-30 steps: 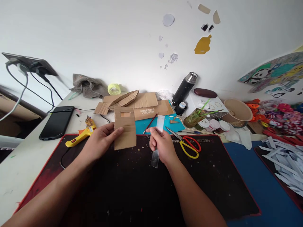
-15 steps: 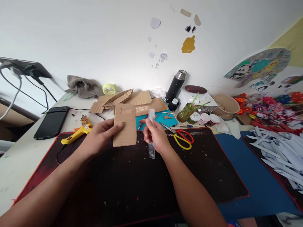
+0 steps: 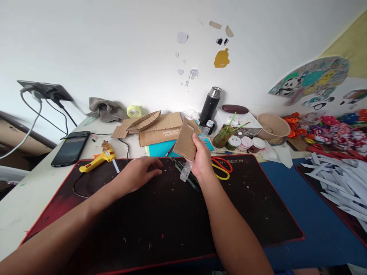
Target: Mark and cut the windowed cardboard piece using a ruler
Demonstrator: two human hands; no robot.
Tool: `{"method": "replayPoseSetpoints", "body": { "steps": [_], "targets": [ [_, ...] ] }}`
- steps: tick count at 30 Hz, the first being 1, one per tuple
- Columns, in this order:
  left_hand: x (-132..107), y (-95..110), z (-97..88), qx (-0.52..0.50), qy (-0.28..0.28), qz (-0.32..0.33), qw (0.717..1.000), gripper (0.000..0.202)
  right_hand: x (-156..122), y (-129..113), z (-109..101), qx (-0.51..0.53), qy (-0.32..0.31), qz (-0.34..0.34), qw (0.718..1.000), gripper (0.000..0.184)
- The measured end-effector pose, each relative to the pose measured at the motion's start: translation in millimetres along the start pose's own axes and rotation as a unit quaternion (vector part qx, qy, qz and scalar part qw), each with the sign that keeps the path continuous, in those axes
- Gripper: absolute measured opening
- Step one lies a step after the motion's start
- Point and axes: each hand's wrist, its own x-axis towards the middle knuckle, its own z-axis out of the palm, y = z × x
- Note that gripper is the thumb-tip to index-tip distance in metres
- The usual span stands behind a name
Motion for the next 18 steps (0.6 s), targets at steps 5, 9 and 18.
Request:
{"method": "replayPoseSetpoints", "body": {
  "steps": [5,9,18],
  "targets": [
    [11,0,15.7,0.064,-0.014,0.022,0.998,0.032,0,-5,-2,0.002,0.002,0.003,1.0,0.044],
    [19,1,21.0,0.108,-0.035,0.038,0.993,0.024,-2,-4,1,0.026,0.009,0.005,1.0,0.042],
    [-2,13,-5.8,0.113,-0.101,0.088,0.985,0.025,-3,3,3,0.015,-0.009,0.025,1.0,0.047]
  ]
}}
